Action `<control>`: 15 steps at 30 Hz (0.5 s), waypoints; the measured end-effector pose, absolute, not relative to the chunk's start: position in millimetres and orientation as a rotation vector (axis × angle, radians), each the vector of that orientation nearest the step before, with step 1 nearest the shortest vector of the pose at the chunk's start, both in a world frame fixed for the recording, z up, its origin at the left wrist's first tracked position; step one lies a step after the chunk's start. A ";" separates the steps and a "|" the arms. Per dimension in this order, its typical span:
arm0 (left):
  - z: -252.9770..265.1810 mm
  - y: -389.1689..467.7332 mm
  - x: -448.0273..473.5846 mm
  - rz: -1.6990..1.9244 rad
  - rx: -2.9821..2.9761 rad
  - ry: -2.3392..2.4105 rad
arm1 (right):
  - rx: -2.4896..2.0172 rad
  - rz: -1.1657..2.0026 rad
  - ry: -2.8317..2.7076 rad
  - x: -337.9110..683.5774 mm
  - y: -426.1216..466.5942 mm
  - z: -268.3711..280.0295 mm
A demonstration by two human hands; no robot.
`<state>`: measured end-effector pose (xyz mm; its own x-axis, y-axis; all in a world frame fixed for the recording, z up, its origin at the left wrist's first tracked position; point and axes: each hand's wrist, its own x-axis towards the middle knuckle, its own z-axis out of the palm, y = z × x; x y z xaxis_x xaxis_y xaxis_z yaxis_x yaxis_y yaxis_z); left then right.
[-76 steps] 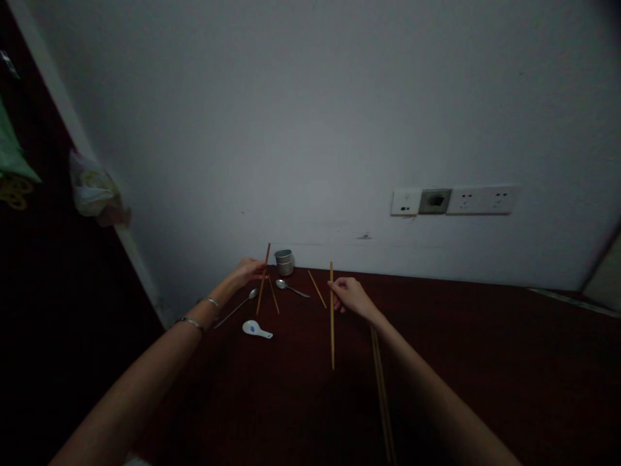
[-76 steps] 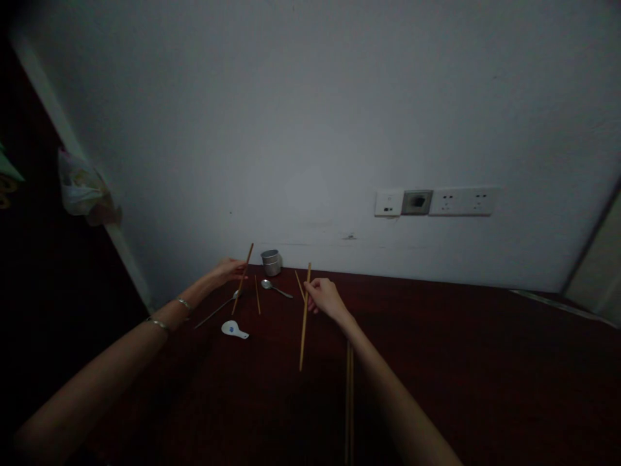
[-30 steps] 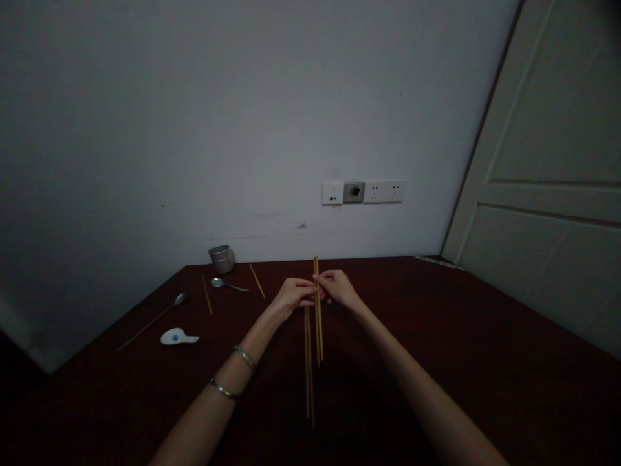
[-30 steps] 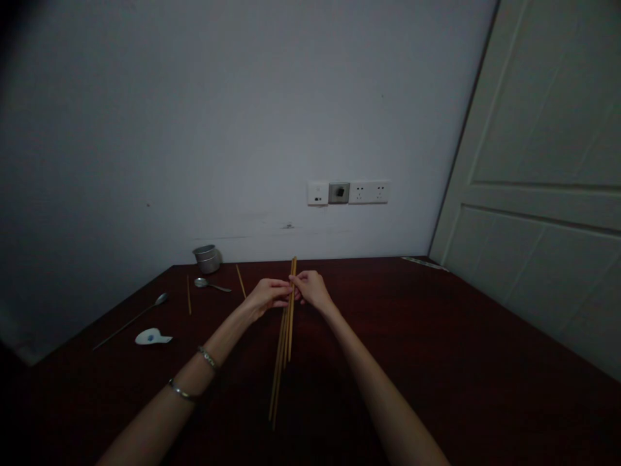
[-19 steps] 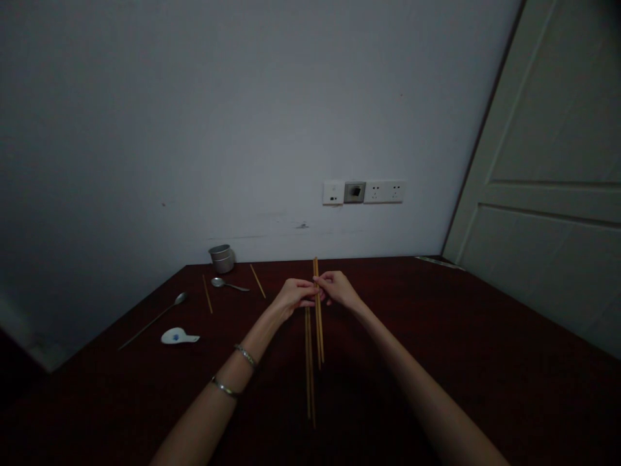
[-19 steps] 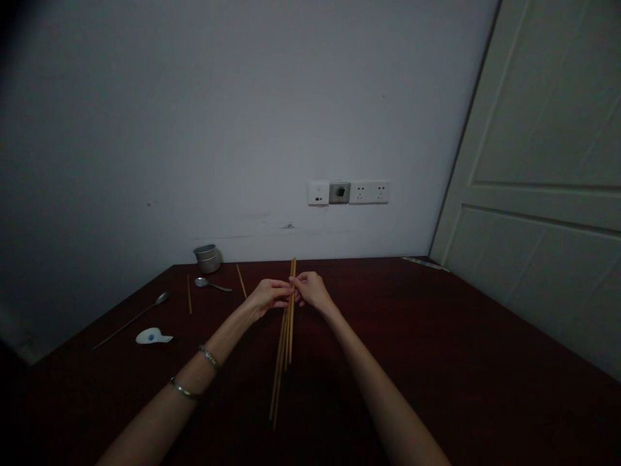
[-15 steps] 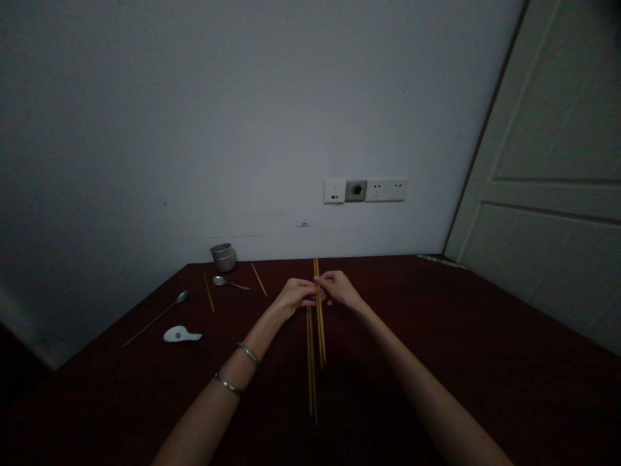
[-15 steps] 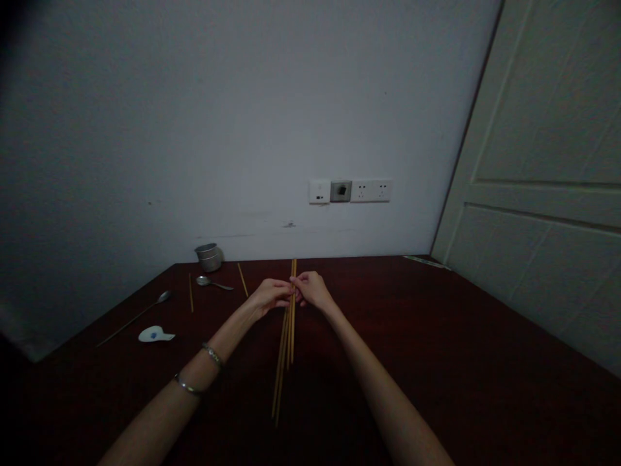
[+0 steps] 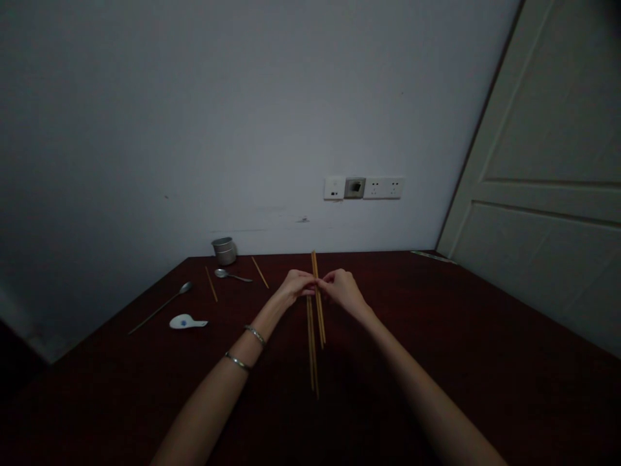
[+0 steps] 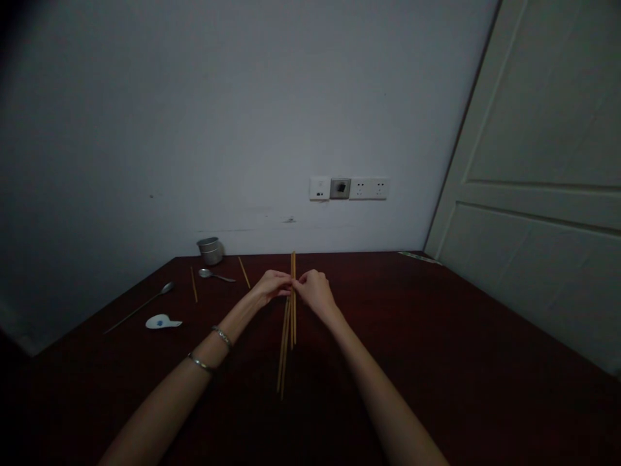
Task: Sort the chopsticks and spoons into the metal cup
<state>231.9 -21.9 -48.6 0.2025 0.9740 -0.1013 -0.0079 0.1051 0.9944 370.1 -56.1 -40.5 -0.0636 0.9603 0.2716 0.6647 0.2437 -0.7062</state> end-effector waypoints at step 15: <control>-61.2 -23.8 238.4 0.926 1.333 1.186 | -1.792 0.228 -1.857 354.3 -77.4 -51.2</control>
<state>238.4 -23.8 -61.2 0.2011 0.9747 -0.0981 0.1408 0.0703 0.9875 354.3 -77.4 -51.2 0.0341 0.9644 0.2622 0.8724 0.0993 -0.4786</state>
